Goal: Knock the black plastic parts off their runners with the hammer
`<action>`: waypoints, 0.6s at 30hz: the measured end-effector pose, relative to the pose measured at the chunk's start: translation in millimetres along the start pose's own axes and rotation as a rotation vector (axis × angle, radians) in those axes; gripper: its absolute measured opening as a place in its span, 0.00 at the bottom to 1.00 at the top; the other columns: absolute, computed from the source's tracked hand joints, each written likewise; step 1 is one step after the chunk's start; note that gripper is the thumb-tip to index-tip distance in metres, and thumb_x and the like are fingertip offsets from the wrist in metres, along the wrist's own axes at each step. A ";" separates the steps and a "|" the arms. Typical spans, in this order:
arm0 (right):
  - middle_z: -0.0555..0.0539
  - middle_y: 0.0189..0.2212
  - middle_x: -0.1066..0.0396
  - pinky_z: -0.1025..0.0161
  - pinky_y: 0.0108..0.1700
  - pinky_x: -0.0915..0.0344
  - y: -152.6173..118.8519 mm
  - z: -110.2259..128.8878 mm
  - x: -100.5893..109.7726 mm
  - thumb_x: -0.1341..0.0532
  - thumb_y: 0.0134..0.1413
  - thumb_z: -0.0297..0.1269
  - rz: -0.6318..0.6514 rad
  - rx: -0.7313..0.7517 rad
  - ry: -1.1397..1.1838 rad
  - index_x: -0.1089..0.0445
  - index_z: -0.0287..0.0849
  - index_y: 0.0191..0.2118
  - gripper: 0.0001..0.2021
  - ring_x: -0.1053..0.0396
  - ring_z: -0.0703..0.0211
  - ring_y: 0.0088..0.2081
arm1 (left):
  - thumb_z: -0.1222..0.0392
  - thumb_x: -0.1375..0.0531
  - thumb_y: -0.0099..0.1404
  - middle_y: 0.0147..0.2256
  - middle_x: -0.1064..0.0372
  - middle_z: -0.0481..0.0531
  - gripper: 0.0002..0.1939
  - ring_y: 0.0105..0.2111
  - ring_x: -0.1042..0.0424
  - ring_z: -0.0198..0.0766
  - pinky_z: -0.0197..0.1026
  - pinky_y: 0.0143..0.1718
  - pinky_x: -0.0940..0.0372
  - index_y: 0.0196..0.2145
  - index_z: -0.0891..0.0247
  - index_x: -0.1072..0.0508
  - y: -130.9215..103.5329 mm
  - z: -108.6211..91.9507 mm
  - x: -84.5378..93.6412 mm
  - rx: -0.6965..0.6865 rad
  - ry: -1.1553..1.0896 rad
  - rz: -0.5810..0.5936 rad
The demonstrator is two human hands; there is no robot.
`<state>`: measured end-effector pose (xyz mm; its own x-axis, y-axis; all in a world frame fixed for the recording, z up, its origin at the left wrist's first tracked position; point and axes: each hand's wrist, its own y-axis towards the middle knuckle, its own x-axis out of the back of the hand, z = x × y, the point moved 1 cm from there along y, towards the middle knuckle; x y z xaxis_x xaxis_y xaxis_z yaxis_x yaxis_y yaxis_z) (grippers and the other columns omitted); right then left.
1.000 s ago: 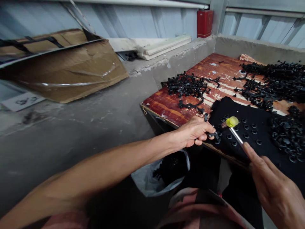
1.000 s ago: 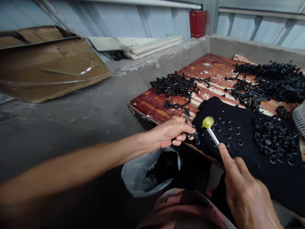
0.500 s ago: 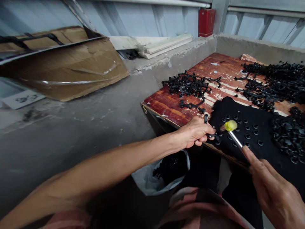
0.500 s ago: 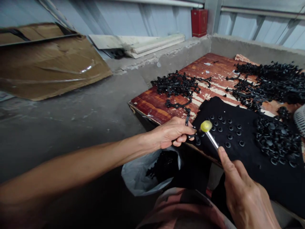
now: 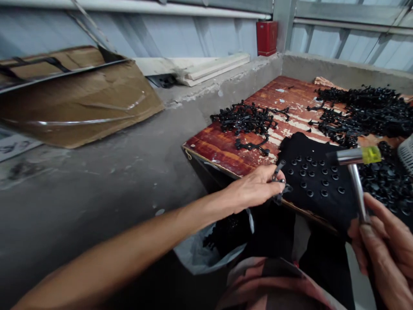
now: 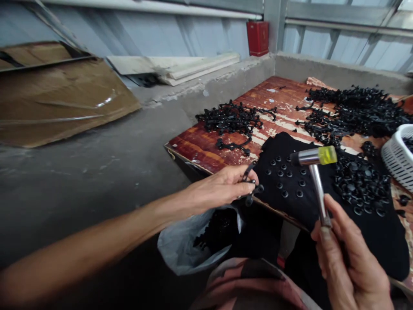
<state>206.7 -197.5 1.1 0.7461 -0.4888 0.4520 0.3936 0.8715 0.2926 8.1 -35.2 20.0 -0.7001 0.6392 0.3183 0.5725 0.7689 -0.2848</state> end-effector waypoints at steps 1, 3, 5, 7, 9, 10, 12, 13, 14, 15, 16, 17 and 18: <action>0.51 0.30 0.29 0.70 0.17 0.36 -0.7 0.5 -0.7 0.40 0.62 0.42 -0.014 -0.107 0.094 0.38 0.58 0.63 0.24 0.36 0.66 0.19 | 0.62 0.43 0.61 0.23 0.43 0.41 0.02 0.23 0.43 0.29 0.32 0.25 0.48 0.32 0.63 0.33 -3.8 -1.9 -3.8 -0.040 0.043 0.054; 0.53 0.27 0.31 0.70 0.15 0.39 -1.6 -2.0 -2.1 0.38 0.60 0.45 0.012 -0.258 0.232 0.37 0.56 0.62 0.25 0.39 0.66 0.17 | 0.59 0.45 0.62 0.23 0.43 0.42 0.05 0.24 0.43 0.30 0.33 0.26 0.48 0.31 0.63 0.33 -9.2 -5.0 -13.9 -0.080 0.089 0.171; 0.51 0.27 0.30 0.68 0.14 0.38 -3.0 -7.2 -2.5 0.36 0.57 0.46 0.051 -0.320 0.288 0.34 0.53 0.61 0.26 0.38 0.65 0.17 | 0.58 0.48 0.65 0.23 0.43 0.43 0.09 0.25 0.43 0.31 0.33 0.26 0.48 0.30 0.63 0.34 -10.7 -6.1 -24.9 -0.105 0.077 0.258; 0.50 0.28 0.28 0.68 0.14 0.38 -5.8 -11.6 -1.9 0.35 0.56 0.47 0.062 -0.372 0.316 0.34 0.51 0.60 0.26 0.38 0.64 0.17 | 0.57 0.52 0.67 0.23 0.44 0.44 0.13 0.24 0.44 0.30 0.33 0.26 0.48 0.26 0.63 0.37 -9.0 -4.4 -34.1 -0.127 0.040 0.291; 0.50 0.28 0.29 0.68 0.15 0.39 -9.9 -12.3 -1.0 0.35 0.56 0.47 0.031 -0.449 0.319 0.34 0.52 0.60 0.27 0.39 0.65 0.18 | 0.55 0.53 0.68 0.22 0.46 0.44 0.16 0.23 0.45 0.30 0.33 0.25 0.49 0.24 0.63 0.39 -5.6 0.0 -40.1 -0.111 0.010 0.276; 0.51 0.29 0.29 0.69 0.16 0.39 -12.0 -11.2 -0.6 0.35 0.56 0.48 0.013 -0.490 0.315 0.35 0.53 0.61 0.27 0.39 0.65 0.19 | 0.53 0.52 0.68 0.22 0.47 0.44 0.17 0.23 0.46 0.30 0.33 0.24 0.50 0.24 0.63 0.40 -3.8 2.9 -42.1 -0.080 -0.012 0.261; 0.52 0.29 0.30 0.70 0.18 0.39 -15.8 -8.0 -0.2 0.35 0.56 0.49 -0.023 -0.569 0.320 0.35 0.55 0.61 0.27 0.41 0.66 0.21 | 0.51 0.50 0.67 0.22 0.47 0.43 0.17 0.22 0.46 0.29 0.32 0.22 0.50 0.24 0.62 0.40 -0.7 8.4 -44.6 -0.016 -0.087 0.217; 0.52 0.29 0.31 0.71 0.18 0.40 -17.3 -6.9 0.0 0.35 0.55 0.49 -0.035 -0.599 0.332 0.35 0.56 0.61 0.27 0.41 0.66 0.21 | 0.49 0.50 0.66 0.22 0.47 0.43 0.17 0.21 0.47 0.28 0.31 0.21 0.50 0.25 0.62 0.40 0.6 10.7 -45.4 0.006 -0.140 0.197; 0.53 0.29 0.31 0.71 0.18 0.40 -18.6 -6.9 0.2 0.34 0.55 0.49 -0.042 -0.621 0.345 0.34 0.56 0.60 0.27 0.42 0.67 0.21 | 0.47 0.49 0.66 0.22 0.47 0.42 0.18 0.20 0.48 0.28 0.31 0.21 0.50 0.25 0.62 0.41 1.6 12.6 -46.0 0.018 -0.198 0.184; 0.53 0.29 0.31 0.72 0.19 0.40 -19.6 -8.1 0.7 0.34 0.54 0.50 -0.050 -0.634 0.358 0.34 0.57 0.60 0.27 0.42 0.67 0.21 | 0.45 0.48 0.65 0.22 0.48 0.42 0.19 0.20 0.49 0.27 0.30 0.20 0.51 0.25 0.62 0.41 2.3 14.1 -46.6 0.022 -0.249 0.174; 0.53 0.30 0.31 0.73 0.19 0.40 -20.4 -10.6 1.4 0.34 0.54 0.50 -0.054 -0.644 0.365 0.34 0.58 0.59 0.27 0.41 0.68 0.21 | 0.44 0.47 0.65 0.22 0.48 0.41 0.20 0.19 0.50 0.27 0.30 0.19 0.52 0.25 0.61 0.41 2.9 15.3 -47.1 0.022 -0.288 0.169; 0.53 0.30 0.31 0.73 0.19 0.39 -21.2 -13.8 2.1 0.33 0.53 0.50 -0.054 -0.646 0.370 0.33 0.58 0.59 0.27 0.41 0.68 0.21 | 0.42 0.47 0.64 0.22 0.49 0.41 0.21 0.19 0.51 0.26 0.30 0.19 0.53 0.26 0.61 0.41 3.2 16.3 -47.4 0.022 -0.315 0.168; 0.53 0.29 0.31 0.73 0.19 0.39 -21.8 -17.2 2.8 0.32 0.51 0.50 -0.053 -0.646 0.376 0.32 0.58 0.58 0.27 0.40 0.68 0.21 | 0.40 0.46 0.64 0.22 0.48 0.41 0.21 0.19 0.51 0.26 0.29 0.19 0.54 0.26 0.62 0.41 3.4 16.9 -47.7 0.021 -0.332 0.172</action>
<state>209.5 -217.1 -18.4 0.8052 -0.5847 0.0991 0.5845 0.7541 -0.2994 36.2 -63.4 -11.4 -0.6967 0.7159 -0.0455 0.6872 0.6479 -0.3286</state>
